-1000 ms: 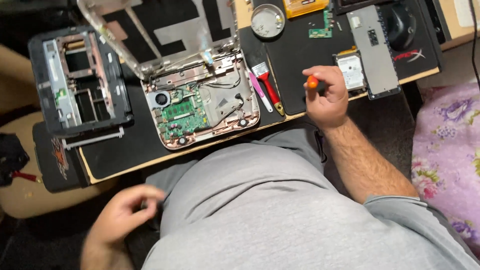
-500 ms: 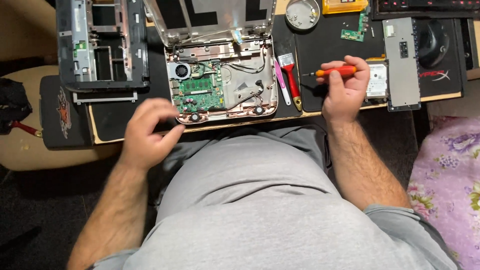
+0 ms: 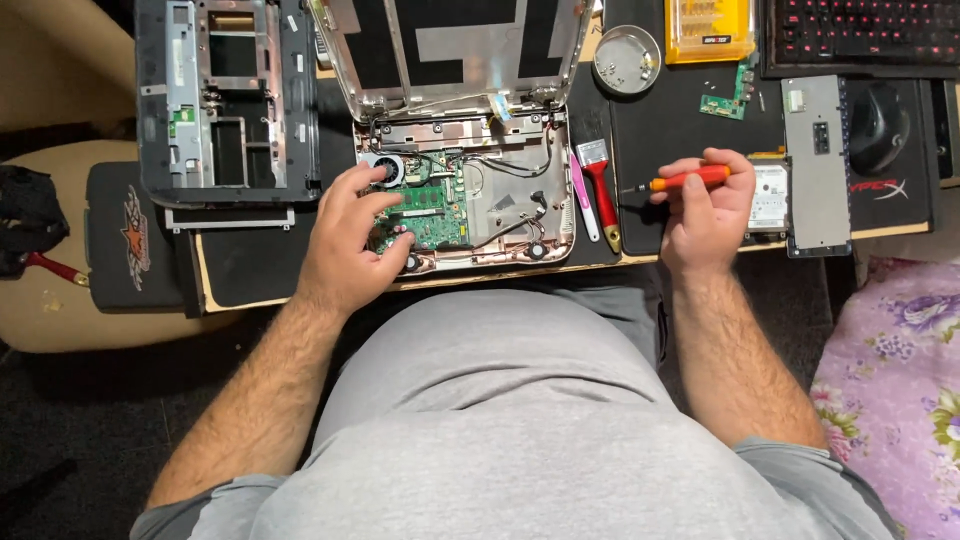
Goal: The person uses a screwdriver to remove screws from a circuit board inside an open electronic device. They then use their hands to disconnect cables and remove components from the board.
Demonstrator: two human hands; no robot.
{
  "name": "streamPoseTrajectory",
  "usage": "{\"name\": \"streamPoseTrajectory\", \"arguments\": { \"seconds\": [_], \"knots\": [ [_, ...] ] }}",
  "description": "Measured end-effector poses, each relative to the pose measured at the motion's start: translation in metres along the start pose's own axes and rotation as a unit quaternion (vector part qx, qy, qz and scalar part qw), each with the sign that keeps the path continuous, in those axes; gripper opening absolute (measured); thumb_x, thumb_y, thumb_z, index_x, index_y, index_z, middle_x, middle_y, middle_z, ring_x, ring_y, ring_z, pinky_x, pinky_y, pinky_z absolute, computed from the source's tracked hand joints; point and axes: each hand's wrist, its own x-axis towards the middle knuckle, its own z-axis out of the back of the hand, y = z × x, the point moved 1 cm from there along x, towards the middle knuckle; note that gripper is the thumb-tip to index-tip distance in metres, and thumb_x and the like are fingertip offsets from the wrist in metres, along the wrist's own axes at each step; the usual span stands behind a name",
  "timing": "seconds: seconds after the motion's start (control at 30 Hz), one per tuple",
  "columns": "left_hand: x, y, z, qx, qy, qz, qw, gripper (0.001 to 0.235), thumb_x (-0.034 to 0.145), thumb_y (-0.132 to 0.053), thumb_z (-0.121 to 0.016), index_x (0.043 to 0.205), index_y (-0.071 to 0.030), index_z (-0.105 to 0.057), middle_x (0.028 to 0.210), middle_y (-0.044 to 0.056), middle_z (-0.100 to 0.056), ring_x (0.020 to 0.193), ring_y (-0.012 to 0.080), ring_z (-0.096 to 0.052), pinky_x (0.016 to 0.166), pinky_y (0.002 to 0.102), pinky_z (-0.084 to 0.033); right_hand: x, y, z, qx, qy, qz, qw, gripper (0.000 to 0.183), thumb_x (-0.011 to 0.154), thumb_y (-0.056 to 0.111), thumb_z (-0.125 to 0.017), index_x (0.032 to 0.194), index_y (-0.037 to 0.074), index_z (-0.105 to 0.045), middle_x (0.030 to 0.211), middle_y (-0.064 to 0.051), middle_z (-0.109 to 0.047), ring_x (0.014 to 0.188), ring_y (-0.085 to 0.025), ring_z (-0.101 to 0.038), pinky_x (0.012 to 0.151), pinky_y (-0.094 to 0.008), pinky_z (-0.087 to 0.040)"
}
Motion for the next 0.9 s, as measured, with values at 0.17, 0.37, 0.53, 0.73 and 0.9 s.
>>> {"name": "streamPoseTrajectory", "arguments": {
  "seconds": [0.17,0.37,0.53,0.73,0.9],
  "knots": [
    [-0.002,0.009,-0.004,0.011,-0.014,-0.005,1.0,0.047,0.08,-0.012,-0.089,0.122,-0.008,-0.068,0.136,0.016,-0.061,0.134,0.0442,-0.055,0.114,0.056,-0.043,-0.001,-0.001,0.003,0.003,-0.009,-0.015,1.0,0.027,0.109,0.0,-0.053,0.133,0.006,-0.041,0.1,-0.032,-0.065,0.081,-0.031,-0.073,0.072,-0.033,-0.065],
    [0.001,0.017,-0.007,0.038,-0.024,-0.035,0.998,0.04,0.081,-0.016,-0.087,0.118,-0.01,-0.071,0.131,0.013,-0.064,0.13,0.0399,-0.059,0.112,0.052,-0.046,0.008,-0.003,0.0,0.033,-0.014,-0.013,0.999,0.027,0.107,0.001,-0.051,0.132,0.006,-0.042,0.097,-0.032,-0.065,0.08,-0.031,-0.073,0.072,-0.033,-0.066],
    [0.01,0.021,-0.013,0.125,-0.001,-0.078,0.989,0.04,0.084,-0.024,-0.083,0.12,-0.011,-0.071,0.125,0.01,-0.065,0.12,0.0358,-0.061,0.106,0.049,-0.047,0.009,0.014,-0.039,0.009,0.017,0.067,0.998,0.027,0.106,-0.001,-0.053,0.129,0.003,-0.04,0.096,-0.037,-0.064,0.078,-0.035,-0.071,0.07,-0.036,-0.064],
    [0.021,0.024,-0.019,0.122,-0.016,-0.088,0.988,0.035,0.085,-0.024,-0.083,0.117,-0.012,-0.073,0.117,0.007,-0.067,0.114,0.0332,-0.064,0.099,0.046,-0.051,0.0,0.051,-0.157,-0.089,0.294,0.197,0.931,0.01,0.088,0.009,-0.079,0.098,0.008,-0.077,0.099,-0.016,-0.069,0.093,-0.031,-0.068,0.083,-0.039,-0.057],
    [0.011,0.018,-0.019,0.074,-0.036,-0.072,0.994,0.032,0.084,-0.022,-0.082,0.113,-0.011,-0.074,0.116,0.008,-0.068,0.115,0.0354,-0.062,0.102,0.048,-0.049,-0.01,0.011,-0.199,-0.121,0.351,0.195,0.908,0.012,0.09,0.017,-0.079,0.101,0.013,-0.077,0.094,-0.01,-0.062,0.087,-0.027,-0.066,0.083,-0.039,-0.057]
  ]
}}
